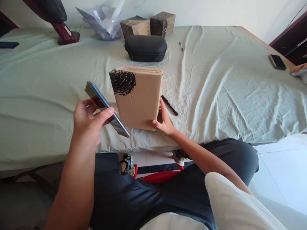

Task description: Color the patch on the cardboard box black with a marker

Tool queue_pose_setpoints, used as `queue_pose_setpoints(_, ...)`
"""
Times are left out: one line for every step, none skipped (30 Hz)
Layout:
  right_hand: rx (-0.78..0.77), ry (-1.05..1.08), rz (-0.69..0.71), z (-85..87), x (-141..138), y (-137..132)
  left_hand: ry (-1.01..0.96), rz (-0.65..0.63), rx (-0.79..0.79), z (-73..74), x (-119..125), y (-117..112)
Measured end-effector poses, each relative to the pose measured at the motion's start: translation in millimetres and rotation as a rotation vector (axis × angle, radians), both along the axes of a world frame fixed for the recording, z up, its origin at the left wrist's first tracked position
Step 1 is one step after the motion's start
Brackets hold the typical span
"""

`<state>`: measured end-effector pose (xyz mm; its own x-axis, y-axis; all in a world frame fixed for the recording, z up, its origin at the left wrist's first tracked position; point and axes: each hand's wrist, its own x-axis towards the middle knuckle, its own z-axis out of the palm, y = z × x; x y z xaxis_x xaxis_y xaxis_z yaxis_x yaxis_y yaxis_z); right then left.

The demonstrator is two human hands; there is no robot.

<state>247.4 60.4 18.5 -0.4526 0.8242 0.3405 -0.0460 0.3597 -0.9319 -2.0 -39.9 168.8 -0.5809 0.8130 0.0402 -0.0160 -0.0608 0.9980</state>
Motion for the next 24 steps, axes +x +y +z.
queue_pose_setpoints(0.000,0.004,0.000,-0.4,0.1,0.2,0.000,0.009,0.000,-0.8,-1.3,0.2)
queue_pose_setpoints(-0.001,0.006,-0.001,-0.8,0.0,0.5,0.013,0.013,0.005,-1.3,-2.1,0.0)
queue_pose_setpoints(-0.003,0.004,-0.004,-1.1,0.0,0.8,0.033,0.011,0.012,-1.3,-2.4,-0.4)
queue_pose_setpoints(-0.006,-0.002,-0.007,-1.2,-0.1,1.0,0.052,0.007,0.019,-1.2,-2.2,-0.9)
queue_pose_setpoints(-0.008,-0.009,-0.009,-1.2,-0.2,1.2,0.066,0.002,0.022,-1.0,-1.8,-1.4)
queue_pose_setpoints(-0.006,-0.013,-0.011,-1.1,-0.3,1.3,0.079,-0.004,0.020,-0.9,-1.1,-1.7)
queue_pose_setpoints(-0.003,-0.016,-0.011,-0.9,-0.4,1.3,0.089,-0.010,0.015,-1.0,-0.4,-1.9)
queue_pose_setpoints(0.002,-0.020,-0.009,-0.6,-0.5,1.3,0.100,-0.013,0.009,-1.4,0.2,-1.9)
queue_pose_setpoints(0.007,-0.025,-0.008,-0.3,-0.6,1.2,0.111,-0.014,0.004,-2.0,0.7,-1.9)
queue_pose_setpoints(0.011,-0.032,-0.008,0.1,-0.7,1.2,0.123,-0.015,0.000,-2.7,1.0,-1.8)
queue_pose_setpoints(0.014,-0.036,-0.007,0.4,-0.8,1.1,0.137,-0.015,-0.003,-3.5,1.2,-1.7)
queue_pose_setpoints(0.017,-0.037,-0.003,0.8,-0.8,1.0,0.150,-0.015,-0.003,-4.3,1.2,-1.6)
queue_pose_setpoints(0.021,-0.032,0.003,1.2,-0.9,0.9,0.162,-0.015,-0.003,-5.0,1.1,-1.5)
queue_pose_setpoints(0.025,-0.023,0.009,1.7,-0.9,0.7,0.171,-0.016,-0.002,-5.6,0.8,-1.4)
queue_pose_setpoints(0.027,-0.014,0.015,2.1,-0.9,0.6,0.180,-0.018,-0.003,-6.2,0.2,-1.3)
queue_pose_setpoints(0.025,-0.009,0.017,2.4,-0.9,0.4,0.190,-0.018,-0.006,-6.9,-0.7,-0.9)
queue_pose_setpoints(0.020,-0.009,0.016,2.7,-0.9,0.2,0.201,-0.016,-0.014,-7.6,-2.0,-0.4)
queue_pose_setpoints(0.013,-0.011,0.012,2.9,-1.0,0.0,0.215,-0.012,-0.028,-8.3,-4.0,0.4)
queue_pose_setpoints(0.007,-0.014,0.007,3.0,-1.0,-0.2,0.232,-0.002,-0.049,-9.1,-6.8,1.5)
queue_pose_setpoints(0.002,-0.018,0.001,3.0,-0.9,-0.3,0.253,0.012,-0.079,-9.7,-10.4,2.9)
queue_pose_setpoints(-0.002,-0.023,-0.007,2.9,-0.8,-0.5,0.282,0.033,-0.118,-10.2,-14.7,4.5)
queue_pose_setpoints(-0.004,-0.028,-0.015,2.8,-0.7,-0.7,0.325,0.059,-0.169,-10.4,-19.6,6.2)
queue_pose_setpoints(-0.006,-0.035,-0.023,2.7,-0.5,-0.9,0.384,0.088,-0.233,-10.3,-24.9,8.0)
queue_pose_setpoints(-0.009,-0.042,-0.029,2.7,-0.4,-1.2,0.462,0.116,-0.310,-10.0,-30.2,9.9)
